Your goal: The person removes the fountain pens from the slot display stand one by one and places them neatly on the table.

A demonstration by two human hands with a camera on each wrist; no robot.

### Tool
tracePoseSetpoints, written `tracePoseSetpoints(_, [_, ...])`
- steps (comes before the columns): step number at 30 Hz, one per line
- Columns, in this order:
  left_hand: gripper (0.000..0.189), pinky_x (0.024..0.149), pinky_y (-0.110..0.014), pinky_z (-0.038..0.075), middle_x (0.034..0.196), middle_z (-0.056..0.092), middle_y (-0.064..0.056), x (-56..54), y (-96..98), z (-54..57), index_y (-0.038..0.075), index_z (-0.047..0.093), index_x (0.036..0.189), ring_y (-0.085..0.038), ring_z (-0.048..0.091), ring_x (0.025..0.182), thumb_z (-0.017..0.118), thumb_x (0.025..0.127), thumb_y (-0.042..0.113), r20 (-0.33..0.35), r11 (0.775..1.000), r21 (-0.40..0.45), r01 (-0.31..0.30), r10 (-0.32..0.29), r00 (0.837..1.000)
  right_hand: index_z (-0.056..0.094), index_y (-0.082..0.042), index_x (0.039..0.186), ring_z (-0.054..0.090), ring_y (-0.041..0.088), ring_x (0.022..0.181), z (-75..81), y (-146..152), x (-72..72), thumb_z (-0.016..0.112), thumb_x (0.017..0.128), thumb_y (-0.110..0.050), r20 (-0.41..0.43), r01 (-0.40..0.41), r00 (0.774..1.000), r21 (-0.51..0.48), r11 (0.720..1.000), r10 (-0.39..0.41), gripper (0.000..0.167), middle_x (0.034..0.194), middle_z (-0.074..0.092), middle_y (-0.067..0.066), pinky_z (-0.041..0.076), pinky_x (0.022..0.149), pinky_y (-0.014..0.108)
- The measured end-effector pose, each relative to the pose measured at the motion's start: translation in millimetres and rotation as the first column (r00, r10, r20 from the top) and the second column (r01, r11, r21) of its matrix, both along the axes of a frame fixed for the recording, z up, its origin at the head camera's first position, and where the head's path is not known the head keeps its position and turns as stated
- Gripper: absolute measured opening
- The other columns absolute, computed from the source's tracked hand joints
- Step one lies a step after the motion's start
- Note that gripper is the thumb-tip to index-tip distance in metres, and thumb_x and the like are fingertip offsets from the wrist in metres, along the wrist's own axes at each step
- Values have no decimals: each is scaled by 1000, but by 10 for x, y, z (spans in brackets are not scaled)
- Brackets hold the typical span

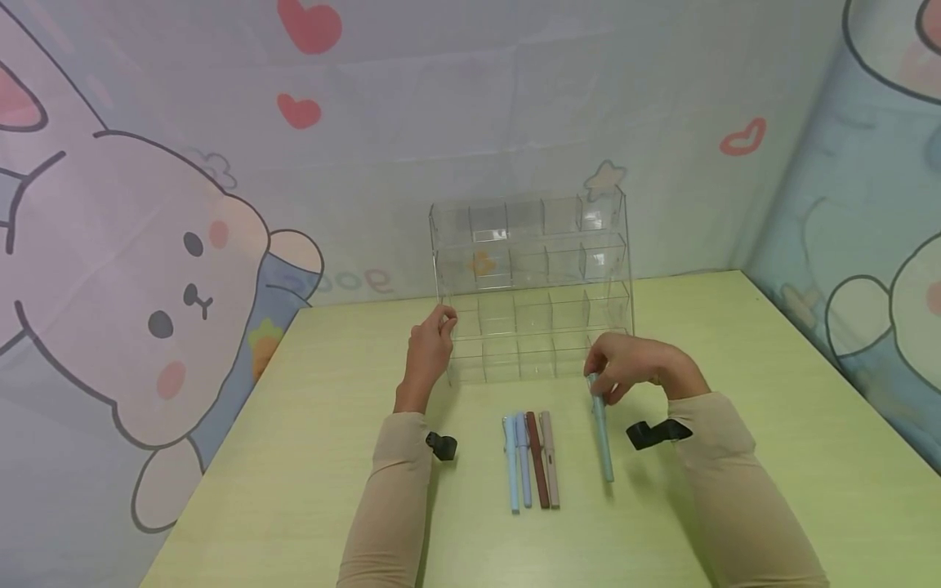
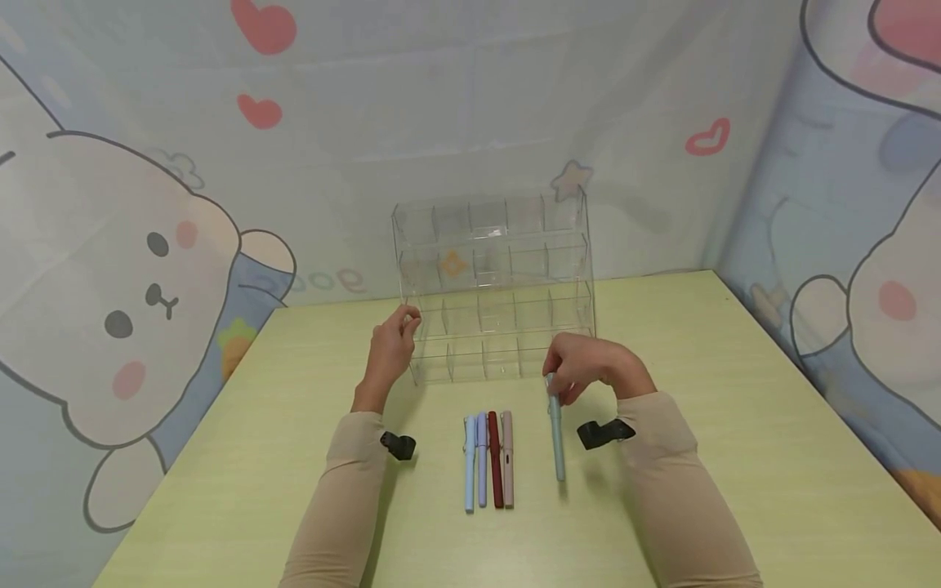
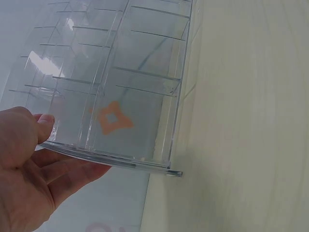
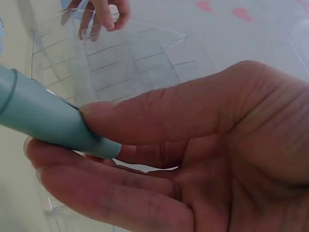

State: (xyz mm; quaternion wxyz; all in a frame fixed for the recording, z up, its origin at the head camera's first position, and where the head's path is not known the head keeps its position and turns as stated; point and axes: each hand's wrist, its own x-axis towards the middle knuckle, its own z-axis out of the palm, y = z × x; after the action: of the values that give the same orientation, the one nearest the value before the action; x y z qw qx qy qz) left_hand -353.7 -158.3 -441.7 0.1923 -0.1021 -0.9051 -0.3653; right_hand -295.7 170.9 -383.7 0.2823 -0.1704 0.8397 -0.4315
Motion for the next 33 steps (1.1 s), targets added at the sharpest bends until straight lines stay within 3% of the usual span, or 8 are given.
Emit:
tracePoseSetpoints(5, [19, 44, -29, 30, 62, 45, -1, -7, -5, -8, 8, 63, 114, -14, 37, 47, 50, 107, 20, -6, 1000, 4, 5, -5, 1000, 63, 10, 98, 70, 25, 73, -55, -17, -18, 67, 86, 10, 4, -25, 1000, 19, 999, 25, 13, 88, 63, 17, 59, 70, 39])
tracePoseSetpoints(13, [14, 44, -29, 29, 62, 45, -1, -5, 1, -7, 13, 62, 111, -14, 37, 47, 51, 107, 20, -11, 1000, 4, 8, -8, 1000, 61, 15, 107, 72, 26, 77, -142, -68, -38, 67, 86, 8, 11, -52, 999, 45, 998, 52, 23, 94, 63, 18, 59, 72, 40])
tracePoseSetpoints(26, [14, 45, -29, 30, 62, 44, 0, -5, -5, -12, 13, 61, 112, -14, 36, 48, 50, 107, 21, -7, 1000, 5, 4, -4, 1000, 67, 13, 98, 73, 27, 77, -269, -170, -71, 65, 87, 11, 0, -102, 995, 72, 992, 102, 12, 90, 66, 16, 59, 71, 39])
tracePoseSetpoints(33, [14, 45, -29, 30, 62, 45, -1, -2, -5, -9, 13, 61, 111, -14, 36, 48, 51, 107, 21, -8, 1000, 0, -3, 3, 1000, 66, 13, 100, 73, 27, 77, -330, -261, -68, 65, 86, 13, 9, -97, 995, 87, 991, 97, 14, 92, 65, 17, 59, 69, 38])
